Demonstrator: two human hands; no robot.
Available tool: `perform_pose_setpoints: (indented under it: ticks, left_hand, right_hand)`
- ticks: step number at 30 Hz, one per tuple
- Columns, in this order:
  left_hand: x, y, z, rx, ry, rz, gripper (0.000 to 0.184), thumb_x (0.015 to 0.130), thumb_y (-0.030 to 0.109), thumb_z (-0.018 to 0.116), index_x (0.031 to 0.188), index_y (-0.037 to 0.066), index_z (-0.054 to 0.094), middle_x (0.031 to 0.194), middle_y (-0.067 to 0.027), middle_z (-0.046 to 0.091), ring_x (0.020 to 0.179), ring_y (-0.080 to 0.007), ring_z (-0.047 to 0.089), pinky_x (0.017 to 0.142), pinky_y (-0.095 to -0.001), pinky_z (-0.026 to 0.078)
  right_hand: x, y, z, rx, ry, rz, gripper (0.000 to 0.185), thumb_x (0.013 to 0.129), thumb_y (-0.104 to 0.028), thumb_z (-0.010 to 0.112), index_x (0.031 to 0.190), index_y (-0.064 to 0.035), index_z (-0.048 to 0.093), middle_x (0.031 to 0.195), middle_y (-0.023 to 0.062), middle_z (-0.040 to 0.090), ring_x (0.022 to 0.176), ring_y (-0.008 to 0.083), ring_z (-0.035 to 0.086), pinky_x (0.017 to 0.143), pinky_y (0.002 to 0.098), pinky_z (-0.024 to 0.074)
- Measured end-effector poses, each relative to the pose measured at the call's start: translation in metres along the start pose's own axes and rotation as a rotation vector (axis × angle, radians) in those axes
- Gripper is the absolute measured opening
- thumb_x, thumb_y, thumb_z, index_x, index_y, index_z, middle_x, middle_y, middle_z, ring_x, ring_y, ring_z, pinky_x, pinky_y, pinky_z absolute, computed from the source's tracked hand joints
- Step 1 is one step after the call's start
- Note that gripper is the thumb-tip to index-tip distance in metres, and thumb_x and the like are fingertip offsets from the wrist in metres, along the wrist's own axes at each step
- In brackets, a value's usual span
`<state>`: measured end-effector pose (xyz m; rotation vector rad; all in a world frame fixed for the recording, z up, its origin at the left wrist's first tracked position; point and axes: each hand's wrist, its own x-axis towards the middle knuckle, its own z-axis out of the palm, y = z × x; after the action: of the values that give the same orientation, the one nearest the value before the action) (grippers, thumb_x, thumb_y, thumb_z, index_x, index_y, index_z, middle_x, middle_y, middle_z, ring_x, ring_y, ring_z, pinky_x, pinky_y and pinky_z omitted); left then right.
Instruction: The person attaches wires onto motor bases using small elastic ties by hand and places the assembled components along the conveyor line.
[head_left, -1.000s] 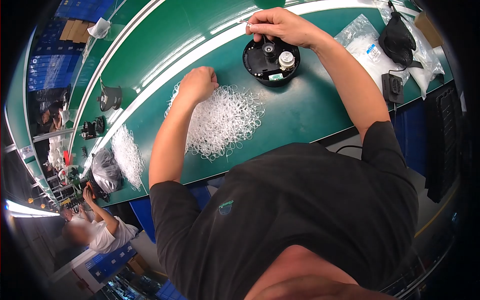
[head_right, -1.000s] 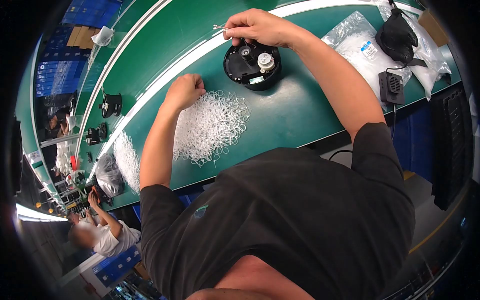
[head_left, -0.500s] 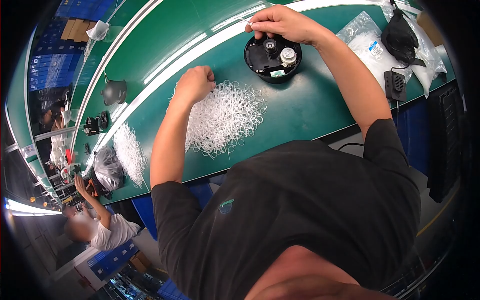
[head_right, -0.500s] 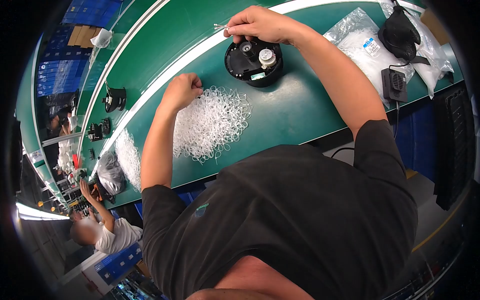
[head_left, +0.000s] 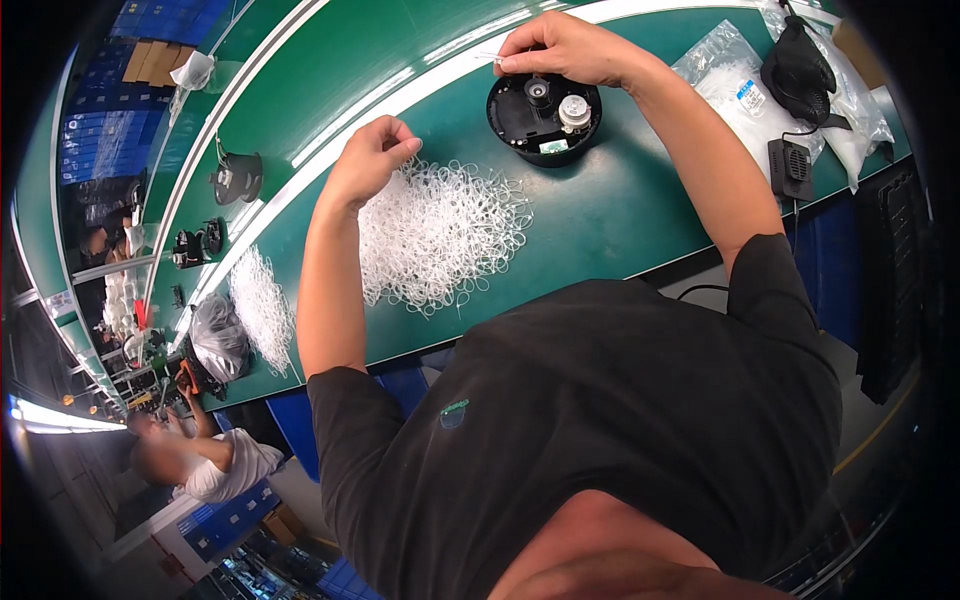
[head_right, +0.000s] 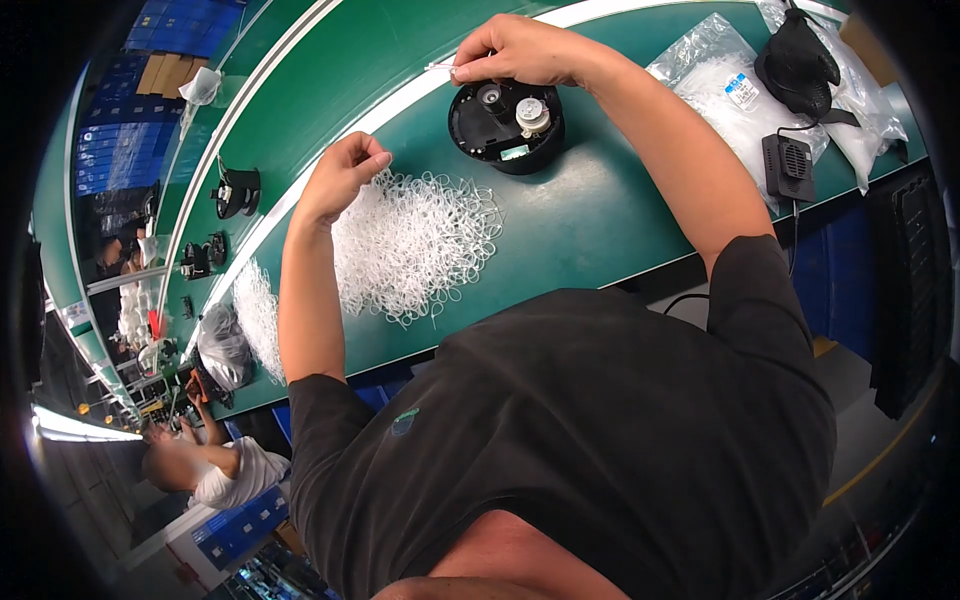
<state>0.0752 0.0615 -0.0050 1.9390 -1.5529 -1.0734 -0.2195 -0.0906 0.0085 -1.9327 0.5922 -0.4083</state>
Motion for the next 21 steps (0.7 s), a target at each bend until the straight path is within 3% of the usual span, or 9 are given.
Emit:
perform_pose_setpoints:
  ticks: [7,10,14,19,21]
  left_hand:
    - [0.004,0.000,0.006,-0.479,-0.039,0.087,0.011,0.097,0.012,0.062,0.097,0.004,0.056,0.092,-0.0113,0.070,0.085,-0.0158,0.065,0.076,-0.0301,0.053]
    - [0.005,0.009,0.010,-0.741,-0.063,0.095,0.009,0.100,0.013,0.058,0.099,0.005,0.052,0.092,-0.0130,0.070,0.087,-0.0203,0.068,0.080,-0.0339,0.056]
    - [0.015,0.034,0.025,-0.828,-0.008,0.207,0.011,0.102,0.016,0.054,0.097,0.006,0.051,0.089,-0.0108,0.068,0.087,-0.0236,0.069,0.079,-0.0359,0.058]
    - [0.033,0.057,0.048,-0.849,0.168,0.225,0.014,0.097,0.016,0.065,0.096,0.004,0.057,0.084,-0.0049,0.064,0.071,-0.0130,0.061,0.064,-0.0273,0.053]
    - [0.041,0.058,0.055,-0.921,0.182,0.259,0.016,0.095,0.015,0.069,0.097,0.003,0.058,0.082,-0.0045,0.064,0.072,-0.0128,0.062,0.065,-0.0273,0.054]
  right_hand:
    - [0.006,0.006,0.004,0.035,-0.046,-0.028,0.027,0.091,-0.025,0.070,0.102,-0.0012,0.073,0.086,0.0059,0.072,0.082,0.0126,0.065,0.077,0.0274,0.0503]
    - [0.007,0.001,0.003,0.027,-0.067,-0.027,0.026,0.091,-0.024,0.069,0.101,-0.0004,0.073,0.084,0.0058,0.072,0.080,0.0124,0.065,0.077,0.0276,0.0503]
    - [0.010,0.001,0.005,-0.004,-0.088,-0.050,0.024,0.095,-0.025,0.065,0.097,-0.0012,0.069,0.079,0.0033,0.068,0.076,0.0097,0.062,0.073,0.0266,0.0487]
    - [0.007,-0.006,0.004,-0.060,-0.039,-0.063,0.025,0.094,-0.025,0.065,0.099,-0.0021,0.070,0.078,0.0043,0.070,0.074,0.0111,0.064,0.071,0.0284,0.0497]
    - [0.006,-0.008,0.002,-0.078,-0.013,-0.077,0.024,0.094,-0.025,0.065,0.099,-0.0024,0.071,0.077,0.0047,0.070,0.073,0.0121,0.064,0.070,0.0293,0.0499]
